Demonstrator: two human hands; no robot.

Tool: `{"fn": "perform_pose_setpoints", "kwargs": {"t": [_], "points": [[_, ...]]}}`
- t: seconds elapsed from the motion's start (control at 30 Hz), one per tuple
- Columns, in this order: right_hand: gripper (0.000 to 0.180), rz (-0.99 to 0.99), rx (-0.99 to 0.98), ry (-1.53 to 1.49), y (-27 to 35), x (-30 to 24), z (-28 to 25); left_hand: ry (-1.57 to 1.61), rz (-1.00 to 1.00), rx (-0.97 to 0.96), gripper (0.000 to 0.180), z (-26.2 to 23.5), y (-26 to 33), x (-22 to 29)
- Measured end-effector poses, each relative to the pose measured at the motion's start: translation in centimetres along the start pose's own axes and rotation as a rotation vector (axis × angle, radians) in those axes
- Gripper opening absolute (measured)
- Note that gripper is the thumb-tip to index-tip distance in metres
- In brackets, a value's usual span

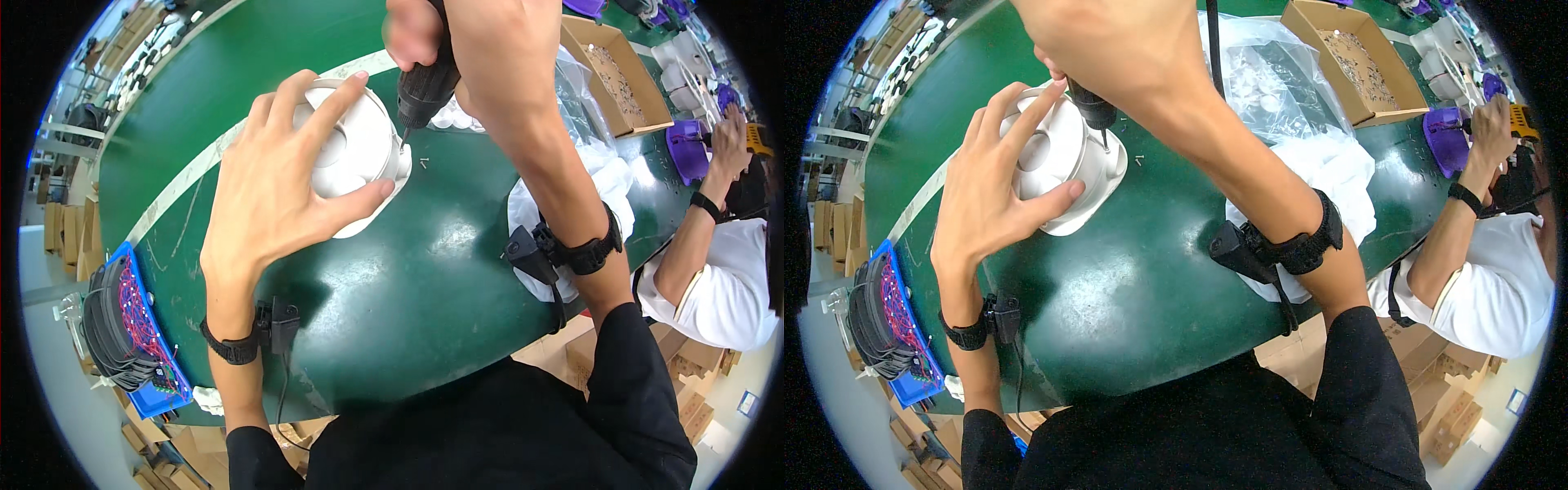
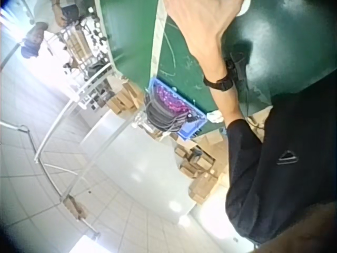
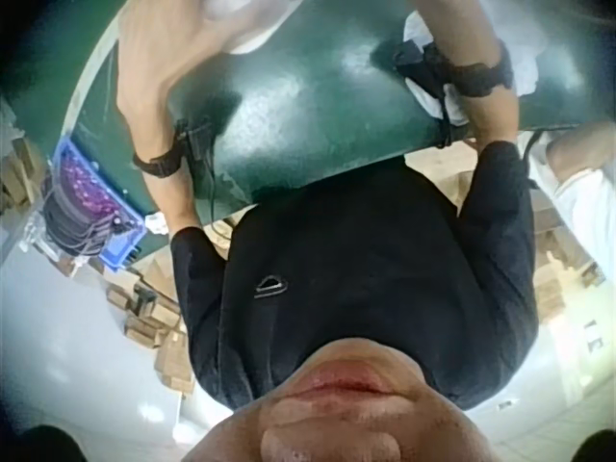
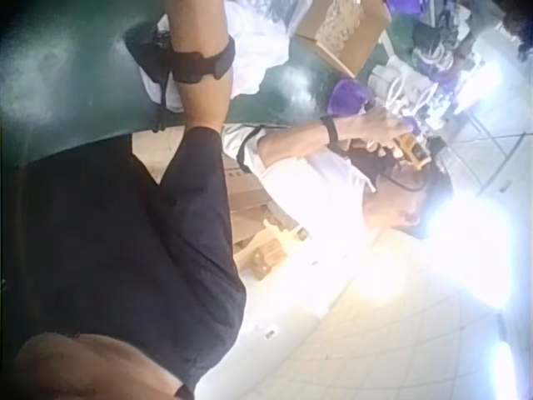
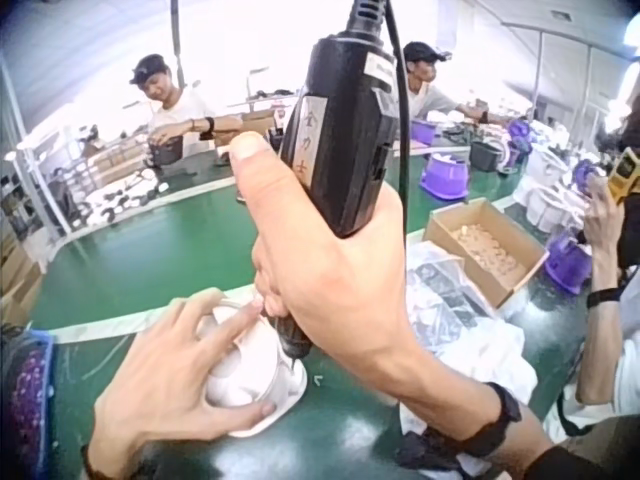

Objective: The person uses a power screwdriver to assemble small electronic devices on a green workbench. They repeatedly secure circuit boards into purple and white plastic housings, attach fan blades, and fasten the outer covers with screws. The process involves handling multiple units sequentially, moving finished items aside, and retrieving new components from nearby bins.

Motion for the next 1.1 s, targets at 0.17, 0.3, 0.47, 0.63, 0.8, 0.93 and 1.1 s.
{"fn": "perform_pose_setpoints", "kwargs": {"t": [0.17, 0.3, 0.47, 0.63, 0.8, 0.93, 1.1], "points": [[0.032, -0.008, 0.008, 0.039, 0.1, 0.2, 0.3, -0.002, -0.001, -0.006, 0.087, 0.1, 0.1, -0.2], [0.032, -0.037, 0.006, 0.02, 0.1, 0.1, 0.2, 0.002, 0.005, 0.0, 0.087, 0.1, 0.0, -0.1], [0.032, 0.03, 0.002, 0.036, 0.0, 0.1, 0.2, -0.004, 0.018, 0.0, 0.087, 0.1, 0.0, -0.1], [0.03, 0.017, -0.09, 0.07, 0.1, 0.5, 1.1, 0.002, 0.022, 0.025, 0.082, 0.2, 0.1, -0.3], [0.028, -0.106, -0.267, 0.094, -1.0, 2.4, 1.1, 0.006, 0.004, -0.013, 0.078, -0.1, -0.2, 0.0], [0.03, -0.05, -0.145, 0.141, -0.7, 1.6, 1.4, 0.003, 0.01, 0.013, 0.079, 0.1, -0.1, -0.2], [0.029, -0.037, -0.103, 0.148, -0.8, 1.2, 0.8, 0.01, 0.019, 0.031, 0.08, -0.2, -0.1, 0.0]]}}
Point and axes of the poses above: each hand's wrist, its own y-axis away from the middle knuckle, its own z-axis out of the palm, x = y × z, the point moved 3 cm from there along -y, towards the middle knuckle, and after that the axes turned 4 degrees about -x, right-handed, at the moved point
